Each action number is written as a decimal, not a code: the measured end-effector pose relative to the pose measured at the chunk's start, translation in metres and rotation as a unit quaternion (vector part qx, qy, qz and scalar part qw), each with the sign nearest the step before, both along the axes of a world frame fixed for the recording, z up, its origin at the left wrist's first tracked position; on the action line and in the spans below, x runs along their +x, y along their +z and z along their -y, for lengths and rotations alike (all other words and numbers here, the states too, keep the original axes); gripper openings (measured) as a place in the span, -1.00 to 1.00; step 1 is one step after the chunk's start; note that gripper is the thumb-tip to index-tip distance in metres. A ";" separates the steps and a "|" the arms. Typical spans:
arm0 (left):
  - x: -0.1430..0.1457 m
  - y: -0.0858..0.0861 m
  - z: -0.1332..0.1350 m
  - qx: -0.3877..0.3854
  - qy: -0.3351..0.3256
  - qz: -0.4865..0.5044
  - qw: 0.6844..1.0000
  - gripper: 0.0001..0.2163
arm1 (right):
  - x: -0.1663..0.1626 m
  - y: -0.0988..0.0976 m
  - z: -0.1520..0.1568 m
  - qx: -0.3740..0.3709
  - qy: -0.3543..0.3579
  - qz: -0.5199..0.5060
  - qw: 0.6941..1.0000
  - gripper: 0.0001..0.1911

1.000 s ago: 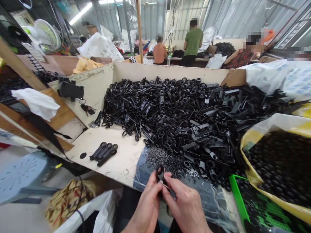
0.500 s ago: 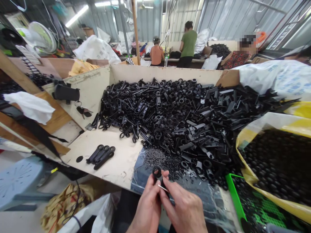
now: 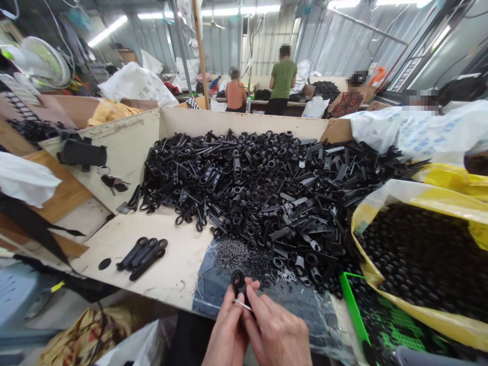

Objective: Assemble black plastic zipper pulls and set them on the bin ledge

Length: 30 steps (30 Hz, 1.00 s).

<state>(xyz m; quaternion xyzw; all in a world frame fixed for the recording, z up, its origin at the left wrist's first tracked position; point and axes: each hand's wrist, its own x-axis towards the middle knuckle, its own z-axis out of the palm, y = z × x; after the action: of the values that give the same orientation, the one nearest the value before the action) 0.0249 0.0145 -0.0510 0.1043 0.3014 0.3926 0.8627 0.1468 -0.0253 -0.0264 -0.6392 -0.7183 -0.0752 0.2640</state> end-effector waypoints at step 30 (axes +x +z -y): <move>-0.038 0.059 0.014 0.272 -0.170 -0.314 0.894 -0.28 | 0.007 0.030 -0.004 -0.338 0.097 -0.682 0.642 -0.65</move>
<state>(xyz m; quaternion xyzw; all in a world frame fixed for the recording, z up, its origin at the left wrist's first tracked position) -0.0127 0.0003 0.0078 0.5020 0.4161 0.2532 0.7147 0.1541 -0.0217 0.0033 -0.4811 -0.3682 0.6560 0.4502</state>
